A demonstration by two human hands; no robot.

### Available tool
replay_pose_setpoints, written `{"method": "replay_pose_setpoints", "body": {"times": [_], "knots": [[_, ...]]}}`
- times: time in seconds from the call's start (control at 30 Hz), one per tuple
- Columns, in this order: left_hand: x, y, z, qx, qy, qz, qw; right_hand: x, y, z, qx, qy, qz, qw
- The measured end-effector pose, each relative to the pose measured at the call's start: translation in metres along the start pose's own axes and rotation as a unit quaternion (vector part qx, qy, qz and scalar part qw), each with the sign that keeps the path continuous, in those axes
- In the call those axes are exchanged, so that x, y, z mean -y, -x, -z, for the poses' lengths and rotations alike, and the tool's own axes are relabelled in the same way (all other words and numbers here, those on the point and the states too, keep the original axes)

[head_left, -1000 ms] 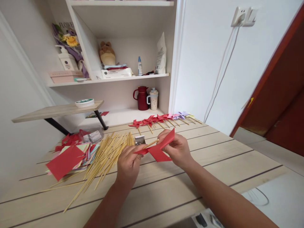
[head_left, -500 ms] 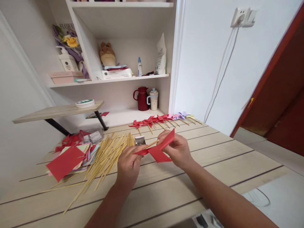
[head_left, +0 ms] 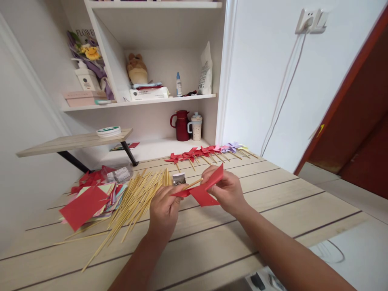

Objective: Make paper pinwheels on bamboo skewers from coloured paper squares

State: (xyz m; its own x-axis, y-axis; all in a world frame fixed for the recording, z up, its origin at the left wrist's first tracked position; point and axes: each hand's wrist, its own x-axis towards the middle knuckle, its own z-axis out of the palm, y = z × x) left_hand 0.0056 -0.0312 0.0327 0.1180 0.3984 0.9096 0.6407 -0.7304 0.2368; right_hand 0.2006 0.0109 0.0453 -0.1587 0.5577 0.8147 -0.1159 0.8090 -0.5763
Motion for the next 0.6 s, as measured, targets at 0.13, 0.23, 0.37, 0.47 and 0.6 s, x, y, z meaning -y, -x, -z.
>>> {"method": "replay_pose_setpoints", "body": {"times": [0.13,0.23,0.37,0.47,0.6], "knots": [[0.0001,-0.0005,0.0000,-0.002,0.004,-0.003,1.000,0.0009,0.0001,0.0001,-0.001,0.004,-0.002,1.000],[0.0008,0.0004,-0.0001,-0.005,0.005,-0.009,1.000,0.0017,0.0001,0.0002,0.001,0.001,0.003,1.000],[0.0013,0.0015,0.0002,-0.001,0.000,0.001,1.000,0.0016,0.0001,0.0001,0.001,0.000,0.000,1.000],[0.0002,0.0010,0.0008,0.003,-0.006,0.002,1.000,0.0006,0.0003,0.0000,-0.004,0.003,-0.002,1.000],[-0.0006,0.0002,0.0011,0.005,-0.007,-0.004,1.000,0.0003,0.0002,0.0001,-0.006,0.007,-0.003,1.000]]}}
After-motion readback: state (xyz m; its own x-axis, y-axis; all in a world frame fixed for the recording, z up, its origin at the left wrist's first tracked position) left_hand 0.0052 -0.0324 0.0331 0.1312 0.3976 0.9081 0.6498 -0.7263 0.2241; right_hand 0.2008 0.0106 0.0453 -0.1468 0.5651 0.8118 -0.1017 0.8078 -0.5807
